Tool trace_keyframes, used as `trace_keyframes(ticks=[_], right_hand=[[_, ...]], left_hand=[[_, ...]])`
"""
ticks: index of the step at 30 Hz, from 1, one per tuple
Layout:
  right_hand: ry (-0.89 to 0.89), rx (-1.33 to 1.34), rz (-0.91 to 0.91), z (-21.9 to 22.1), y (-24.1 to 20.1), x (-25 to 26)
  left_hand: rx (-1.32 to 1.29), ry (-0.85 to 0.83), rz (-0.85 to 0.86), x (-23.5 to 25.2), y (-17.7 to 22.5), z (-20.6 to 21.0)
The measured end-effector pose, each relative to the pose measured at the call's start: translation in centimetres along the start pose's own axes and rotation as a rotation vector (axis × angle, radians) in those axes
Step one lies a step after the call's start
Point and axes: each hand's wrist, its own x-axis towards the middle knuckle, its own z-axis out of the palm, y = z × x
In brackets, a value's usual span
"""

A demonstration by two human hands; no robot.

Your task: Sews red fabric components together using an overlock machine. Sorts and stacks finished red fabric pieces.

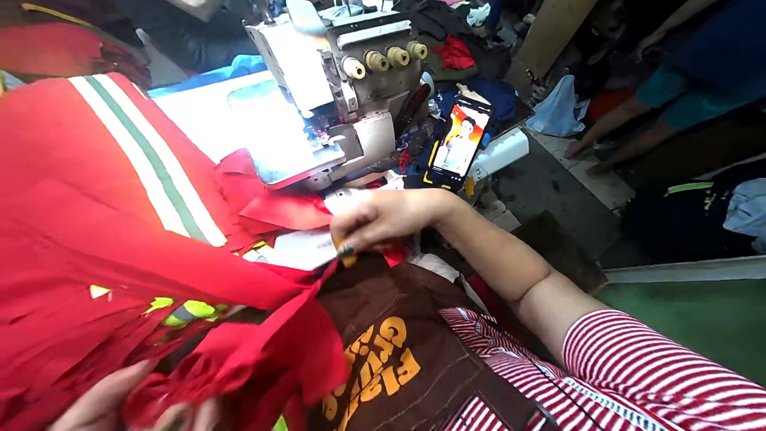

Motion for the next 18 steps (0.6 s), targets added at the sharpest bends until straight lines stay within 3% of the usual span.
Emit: trace_keyframes(ticks=[4,8,11,16,18], right_hand=[[0.274,-0.14,-0.02,3.4,-1.6,2.0],[-0.025,-0.443,0.089,8.8,-3.4,2.3],[-0.142,-0.468,0.068,9.0,-3.5,1.7],[-0.046,-0.423,-0.013,5.1,-1.7,-0.1],[-0.029,-0.416,-0.035,3.7,-1.5,-0.6]], left_hand=[[-0.107,-0.104,-0.108,1.1,-1.9,5.2],[-0.281,0.106,-0.084,1.9,-3.7,8.2],[-0.356,0.191,0.025,2.5,-3.6,6.2],[-0.294,0.385,0.216,2.3,-0.9,1.4],[-0.259,0.377,0.283,2.2,0.1,0.8]])
